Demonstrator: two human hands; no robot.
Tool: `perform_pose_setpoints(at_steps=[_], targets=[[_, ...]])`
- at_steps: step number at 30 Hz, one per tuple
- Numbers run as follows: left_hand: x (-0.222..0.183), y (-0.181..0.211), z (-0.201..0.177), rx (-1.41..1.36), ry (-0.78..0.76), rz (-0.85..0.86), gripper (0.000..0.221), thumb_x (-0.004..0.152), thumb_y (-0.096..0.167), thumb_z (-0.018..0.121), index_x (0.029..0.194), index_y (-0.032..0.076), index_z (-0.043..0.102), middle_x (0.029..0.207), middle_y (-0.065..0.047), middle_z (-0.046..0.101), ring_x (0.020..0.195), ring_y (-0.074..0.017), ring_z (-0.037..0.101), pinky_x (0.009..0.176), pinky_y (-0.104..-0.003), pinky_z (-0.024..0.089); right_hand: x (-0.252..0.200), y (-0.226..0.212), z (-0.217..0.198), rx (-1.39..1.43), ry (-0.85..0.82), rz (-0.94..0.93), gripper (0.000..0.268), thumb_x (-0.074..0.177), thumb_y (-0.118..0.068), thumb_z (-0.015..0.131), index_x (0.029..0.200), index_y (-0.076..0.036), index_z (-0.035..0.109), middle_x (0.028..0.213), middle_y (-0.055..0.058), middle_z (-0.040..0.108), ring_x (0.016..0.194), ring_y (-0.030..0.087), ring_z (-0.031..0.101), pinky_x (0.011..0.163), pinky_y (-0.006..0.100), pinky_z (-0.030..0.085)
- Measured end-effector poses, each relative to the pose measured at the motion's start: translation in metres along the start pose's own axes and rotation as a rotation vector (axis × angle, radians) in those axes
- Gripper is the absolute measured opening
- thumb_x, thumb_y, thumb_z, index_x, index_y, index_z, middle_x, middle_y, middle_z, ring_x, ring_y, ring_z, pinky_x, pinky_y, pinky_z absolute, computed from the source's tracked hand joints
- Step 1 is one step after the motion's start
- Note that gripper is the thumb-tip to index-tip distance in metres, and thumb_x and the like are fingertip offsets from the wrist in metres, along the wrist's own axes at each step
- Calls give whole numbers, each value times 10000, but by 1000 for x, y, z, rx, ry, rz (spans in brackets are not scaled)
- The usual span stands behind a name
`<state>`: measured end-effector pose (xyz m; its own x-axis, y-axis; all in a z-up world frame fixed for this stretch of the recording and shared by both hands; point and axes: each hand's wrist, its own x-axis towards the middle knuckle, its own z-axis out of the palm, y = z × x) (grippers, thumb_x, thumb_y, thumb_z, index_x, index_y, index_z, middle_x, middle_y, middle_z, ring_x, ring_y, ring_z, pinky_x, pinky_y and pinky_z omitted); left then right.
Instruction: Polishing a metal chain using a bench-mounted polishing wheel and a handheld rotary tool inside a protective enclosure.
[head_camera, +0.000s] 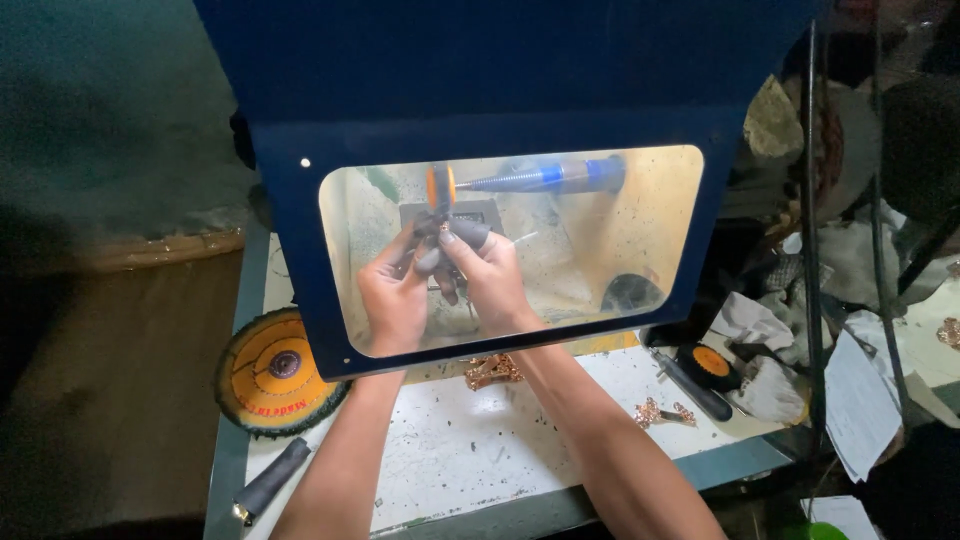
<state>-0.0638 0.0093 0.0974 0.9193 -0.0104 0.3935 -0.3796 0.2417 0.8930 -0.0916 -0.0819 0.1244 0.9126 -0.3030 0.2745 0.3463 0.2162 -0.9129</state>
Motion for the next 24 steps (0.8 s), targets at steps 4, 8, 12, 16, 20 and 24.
perform_pose_setpoints(at_steps=[4, 8, 12, 16, 20, 24], targets=[[-3, -5, -1, -7, -4, 21, 276, 957, 112, 756, 1230, 74, 741, 1054, -157, 785, 954, -144, 712, 886, -373, 620, -2, 2, 0, 2, -12, -19, 226, 1004, -139, 630, 826, -22, 705, 582, 108, 603, 455, 165, 578, 365, 287, 458], [-1, -28, -6, -12, -20, 100, 261, 978, 71, 742, 1236, 37, 728, 1073, -183, 771, 1025, -185, 699, 884, -386, 626, -4, 17, -6, 80, -6, -31, 168, 970, -134, 666, 862, -13, 707, 641, 129, 649, 488, 191, 627, 369, 304, 491], [-6, -26, -6, -40, -9, 116, 253, 994, 59, 728, 1243, 13, 709, 1086, -191, 768, 999, -156, 652, 870, -379, 630, -2, 30, -19, 105, -49, -27, 135, 927, -123, 704, 866, -3, 704, 657, 140, 662, 485, 193, 636, 361, 305, 495], [3, -47, -14, -113, -127, 118, 237, 1019, 203, 702, 1222, 83, 722, 992, -107, 789, 552, -128, 634, 460, -276, 592, 3, 42, -30, 124, -195, 1, 177, 968, -153, 656, 1051, 0, 690, 890, 164, 781, 535, 132, 529, 406, 258, 418], [4, -57, -16, -173, -132, 148, 249, 1027, 241, 714, 1237, 107, 728, 924, -80, 776, 549, -133, 622, 446, -292, 593, 8, 46, -26, 108, -140, 27, 181, 942, -214, 660, 944, -33, 674, 848, 157, 781, 495, 145, 501, 373, 267, 333], [4, -58, -18, -195, -157, 180, 248, 1066, 213, 686, 1281, 92, 709, 886, -89, 748, 550, -158, 590, 475, -318, 590, 6, 47, -24, 71, -166, -26, 221, 962, -222, 635, 997, -13, 697, 855, 157, 781, 504, 145, 516, 381, 269, 388]])
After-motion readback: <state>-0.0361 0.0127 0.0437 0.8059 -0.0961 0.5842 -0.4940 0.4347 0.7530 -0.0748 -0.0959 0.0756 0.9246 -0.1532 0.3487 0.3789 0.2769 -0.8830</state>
